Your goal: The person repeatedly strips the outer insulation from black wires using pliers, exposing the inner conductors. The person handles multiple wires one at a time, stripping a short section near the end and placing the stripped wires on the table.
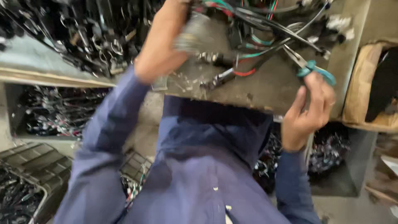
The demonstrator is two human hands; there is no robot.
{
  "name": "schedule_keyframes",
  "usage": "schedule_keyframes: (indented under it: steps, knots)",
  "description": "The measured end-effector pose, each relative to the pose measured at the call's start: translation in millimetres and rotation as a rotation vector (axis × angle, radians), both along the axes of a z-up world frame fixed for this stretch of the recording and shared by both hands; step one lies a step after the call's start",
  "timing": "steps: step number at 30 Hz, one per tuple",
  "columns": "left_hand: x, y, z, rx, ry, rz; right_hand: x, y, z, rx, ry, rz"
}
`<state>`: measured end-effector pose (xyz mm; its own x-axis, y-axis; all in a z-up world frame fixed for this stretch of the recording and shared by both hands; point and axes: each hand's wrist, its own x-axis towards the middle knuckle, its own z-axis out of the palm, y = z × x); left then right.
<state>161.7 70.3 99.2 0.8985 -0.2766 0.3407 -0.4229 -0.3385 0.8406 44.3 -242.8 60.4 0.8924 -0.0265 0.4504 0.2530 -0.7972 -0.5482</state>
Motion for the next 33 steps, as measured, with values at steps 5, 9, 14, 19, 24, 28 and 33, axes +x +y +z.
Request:
schedule_keyframes:
  steps: [5,9,14,19,24,28,33]
  knots:
    - [-109.3,-44.9,5.5,-0.704,1.099,-0.59,23.7,42.3,11.6,1.811,0.844,0.109]
    - [-161.0,-74.0,-48.7,-0.442,0.436,0.111,39.7,36.2,15.7,2.33,0.622,0.458]
    - [-165.6,-69.3,-78.3,-0.159,0.574,-0.183,53.3,27.8,48.5,2.277,0.449,0.536]
    - [-157.3,-74.8,-60.1,-0.303,0.152,-0.266,30.0,26.7,52.4,1.75,0.458,0.587]
    - [-160.1,-95.3,-55.8,-0.132,-0.097,-0.207,20.6,6.4,56.1,1.519,0.395,0.58]
    - [-174.7,-102.6,-65.3,0.035,0.348,-0.213,34.0,26.5,69.3,1.464,0.315,0.636]
    - [-176.6,-99.2,-75.1,-0.196,0.361,-0.208,-2.9,57.7,46.5,1.388,0.283,0.708]
